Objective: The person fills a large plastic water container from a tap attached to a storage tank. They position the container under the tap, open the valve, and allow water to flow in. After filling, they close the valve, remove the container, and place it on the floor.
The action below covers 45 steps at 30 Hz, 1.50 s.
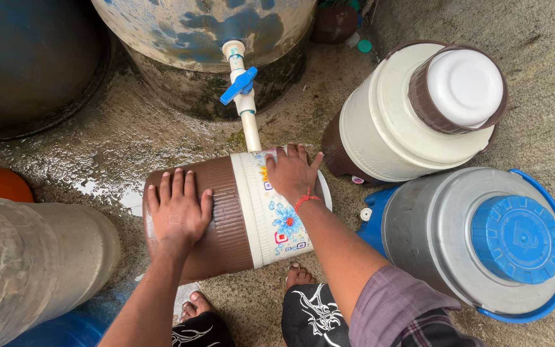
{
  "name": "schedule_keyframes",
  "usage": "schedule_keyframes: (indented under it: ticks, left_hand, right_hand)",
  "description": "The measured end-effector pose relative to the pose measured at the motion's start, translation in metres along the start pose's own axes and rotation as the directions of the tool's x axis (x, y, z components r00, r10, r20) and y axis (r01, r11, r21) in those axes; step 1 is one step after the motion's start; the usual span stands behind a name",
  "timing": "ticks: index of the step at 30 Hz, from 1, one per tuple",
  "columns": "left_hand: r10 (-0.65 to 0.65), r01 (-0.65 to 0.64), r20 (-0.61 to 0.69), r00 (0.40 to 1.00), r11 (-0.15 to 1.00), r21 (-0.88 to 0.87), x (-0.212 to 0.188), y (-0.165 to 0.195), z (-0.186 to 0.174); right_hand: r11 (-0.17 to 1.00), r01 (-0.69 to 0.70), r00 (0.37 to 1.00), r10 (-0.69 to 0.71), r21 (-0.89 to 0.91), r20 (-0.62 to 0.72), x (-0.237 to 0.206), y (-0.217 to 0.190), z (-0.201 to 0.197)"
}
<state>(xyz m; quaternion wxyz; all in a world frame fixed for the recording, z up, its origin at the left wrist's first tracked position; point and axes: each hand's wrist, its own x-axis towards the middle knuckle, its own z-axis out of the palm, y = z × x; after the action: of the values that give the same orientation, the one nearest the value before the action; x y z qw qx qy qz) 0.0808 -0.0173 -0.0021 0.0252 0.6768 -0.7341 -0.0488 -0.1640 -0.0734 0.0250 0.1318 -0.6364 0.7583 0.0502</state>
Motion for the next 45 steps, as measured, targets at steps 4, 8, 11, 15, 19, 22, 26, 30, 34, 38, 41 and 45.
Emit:
schedule_keyframes:
  ticks: [4,8,11,15,19,22,26,30,34,38,41,45]
  left_hand:
    - [0.036,-0.036,0.006,0.999,0.997,0.075,0.001,0.015,0.001]
    - [0.066,-0.069,0.034,0.997,0.993,0.098,0.003,0.012,-0.001]
    - [0.06,-0.062,0.04,0.997,0.997,0.051,0.013,0.014,-0.005]
    - [0.096,-0.085,0.283,0.954,0.995,-0.049,0.038,0.055,-0.008]
    - [0.255,-0.241,0.336,0.906,0.967,-0.086,0.047,0.119,-0.01]
    - [0.255,-0.209,0.405,0.878,0.965,-0.157,0.06,0.119,-0.022]
    - [-0.065,0.092,0.531,0.845,0.995,-0.025,0.069,0.032,-0.045]
    - [-0.238,0.251,0.54,0.807,0.967,0.052,0.065,0.023,-0.033]
    - [0.203,-0.205,0.385,0.9,0.978,-0.036,0.068,0.126,0.003]
    - [0.327,-0.16,0.396,0.858,0.903,-0.399,0.089,0.146,0.014]
    - [0.092,0.051,0.454,0.886,0.955,-0.293,0.095,0.07,0.005]
    - [-0.295,0.42,0.588,0.753,0.904,-0.085,0.066,-0.05,-0.015]
  right_hand:
    - [0.983,0.142,0.981,-0.155,0.114,0.117,-0.024,-0.055,0.015]
    - [0.947,0.307,0.943,-0.316,0.091,0.101,-0.038,-0.068,0.009]
    - [0.989,0.149,0.979,-0.143,-0.024,0.148,-0.021,-0.01,-0.006]
    - [0.996,-0.064,0.995,0.058,0.061,0.085,-0.019,0.029,0.0]
    - [0.996,-0.065,0.998,0.066,0.064,-0.009,-0.036,0.03,0.005]
    - [0.997,-0.045,0.998,0.047,0.068,-0.028,-0.042,0.028,-0.001]
    - [0.995,-0.046,0.999,0.047,0.084,-0.011,-0.046,0.025,-0.007]
    - [0.999,-0.007,0.999,0.009,0.032,-0.048,-0.052,0.024,-0.003]
    - [1.0,-0.004,1.0,0.004,0.025,-0.024,-0.056,0.03,0.0]
    - [1.0,0.023,0.997,-0.021,0.019,-0.078,-0.056,0.033,0.002]
    - [0.999,0.014,0.999,-0.012,0.037,-0.05,-0.057,0.03,0.003]
    - [0.998,0.056,0.992,-0.056,-0.001,-0.118,-0.059,0.025,0.001]
